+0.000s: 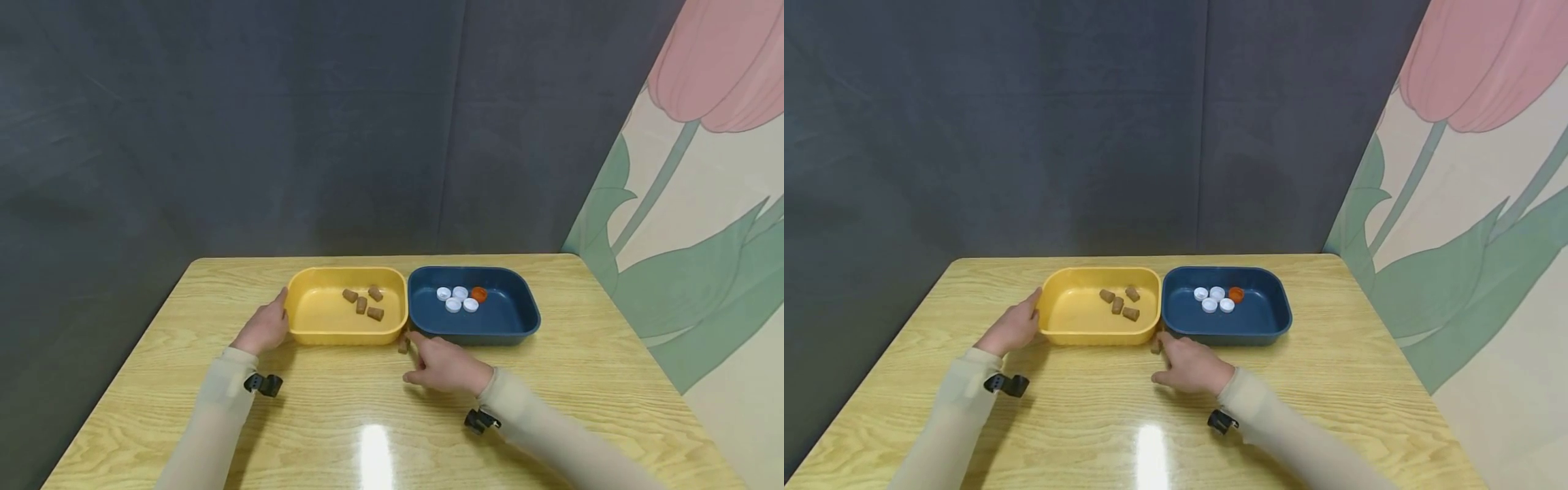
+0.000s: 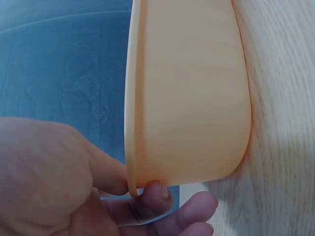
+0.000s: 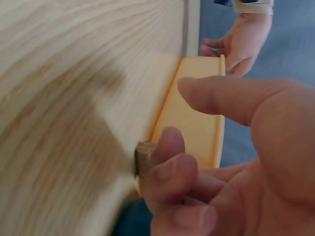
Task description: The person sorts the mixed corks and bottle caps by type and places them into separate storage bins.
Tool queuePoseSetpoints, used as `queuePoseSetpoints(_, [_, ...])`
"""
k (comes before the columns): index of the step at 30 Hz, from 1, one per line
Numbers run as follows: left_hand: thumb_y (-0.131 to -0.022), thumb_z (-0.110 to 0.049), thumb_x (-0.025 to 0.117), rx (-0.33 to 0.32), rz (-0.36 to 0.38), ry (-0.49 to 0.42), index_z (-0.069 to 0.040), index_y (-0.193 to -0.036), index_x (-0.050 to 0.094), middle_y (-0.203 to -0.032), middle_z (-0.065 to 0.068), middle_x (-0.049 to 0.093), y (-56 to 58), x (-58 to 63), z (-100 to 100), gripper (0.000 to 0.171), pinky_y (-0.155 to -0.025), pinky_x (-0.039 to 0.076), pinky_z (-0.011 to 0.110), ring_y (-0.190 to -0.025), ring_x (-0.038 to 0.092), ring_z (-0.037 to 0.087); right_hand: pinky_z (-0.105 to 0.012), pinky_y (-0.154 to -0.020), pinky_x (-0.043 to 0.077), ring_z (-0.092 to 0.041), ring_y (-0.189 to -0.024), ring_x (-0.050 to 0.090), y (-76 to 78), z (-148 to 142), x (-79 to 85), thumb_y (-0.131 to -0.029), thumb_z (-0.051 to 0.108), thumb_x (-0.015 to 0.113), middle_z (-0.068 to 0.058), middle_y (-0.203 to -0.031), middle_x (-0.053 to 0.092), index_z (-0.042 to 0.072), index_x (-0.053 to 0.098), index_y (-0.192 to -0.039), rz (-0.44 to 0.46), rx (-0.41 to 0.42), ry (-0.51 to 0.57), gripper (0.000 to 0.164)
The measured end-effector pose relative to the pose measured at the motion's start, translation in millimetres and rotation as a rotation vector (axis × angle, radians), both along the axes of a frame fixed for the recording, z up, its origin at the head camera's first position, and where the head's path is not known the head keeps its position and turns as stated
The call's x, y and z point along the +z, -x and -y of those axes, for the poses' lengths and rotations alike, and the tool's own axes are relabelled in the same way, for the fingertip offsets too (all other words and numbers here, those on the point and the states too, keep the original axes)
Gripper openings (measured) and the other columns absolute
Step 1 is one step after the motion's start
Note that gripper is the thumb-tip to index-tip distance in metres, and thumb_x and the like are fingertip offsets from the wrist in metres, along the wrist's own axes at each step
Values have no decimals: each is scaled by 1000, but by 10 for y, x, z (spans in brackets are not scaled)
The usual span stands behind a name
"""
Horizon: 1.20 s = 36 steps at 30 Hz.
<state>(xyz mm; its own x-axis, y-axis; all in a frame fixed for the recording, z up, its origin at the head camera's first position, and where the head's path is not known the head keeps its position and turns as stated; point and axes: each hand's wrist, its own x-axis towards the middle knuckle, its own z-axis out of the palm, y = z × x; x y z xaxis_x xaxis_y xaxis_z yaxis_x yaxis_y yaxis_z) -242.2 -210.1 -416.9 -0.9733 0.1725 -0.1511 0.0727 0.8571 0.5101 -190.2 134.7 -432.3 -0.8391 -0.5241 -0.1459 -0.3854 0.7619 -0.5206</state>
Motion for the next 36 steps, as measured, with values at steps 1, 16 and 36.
queuePoseSetpoints(1, [-106, -8, 28, 1, -1, -1, 9, -157, 5, -89, 15, 57, -2, -1, -1, 58, -58, 41, 33, -48, 37, 14, -25, -51, 41, -8, -55, 52, 6, 16, -16, -88, 28, 77, 7, -66, 57, -4, 43, -143, -3, -2, -6, 72])
queuePoseSetpoints(16, [-106, -8, 28, -6, -6, 7, 9, -156, 5, -94, 18, 59, 8, -10, -12, 58, -61, 41, 34, -50, 39, 15, -26, -55, 40, -11, -61, 49, 116, 106, -253, -89, 11, 70, 2, -71, 51, 7, 52, -105, -69, -60, 95, 24])
queuePoseSetpoints(36, [-106, -8, 28, -12, -28, 4, 11, -156, 6, -74, 11, 51, 16, -10, -1, 57, -56, 39, 31, -49, 37, 13, -21, -52, 38, -4, -54, 47, 120, 71, -351, -78, 7, 80, 8, -59, 51, 10, 73, -102, -168, -104, 182, 25])
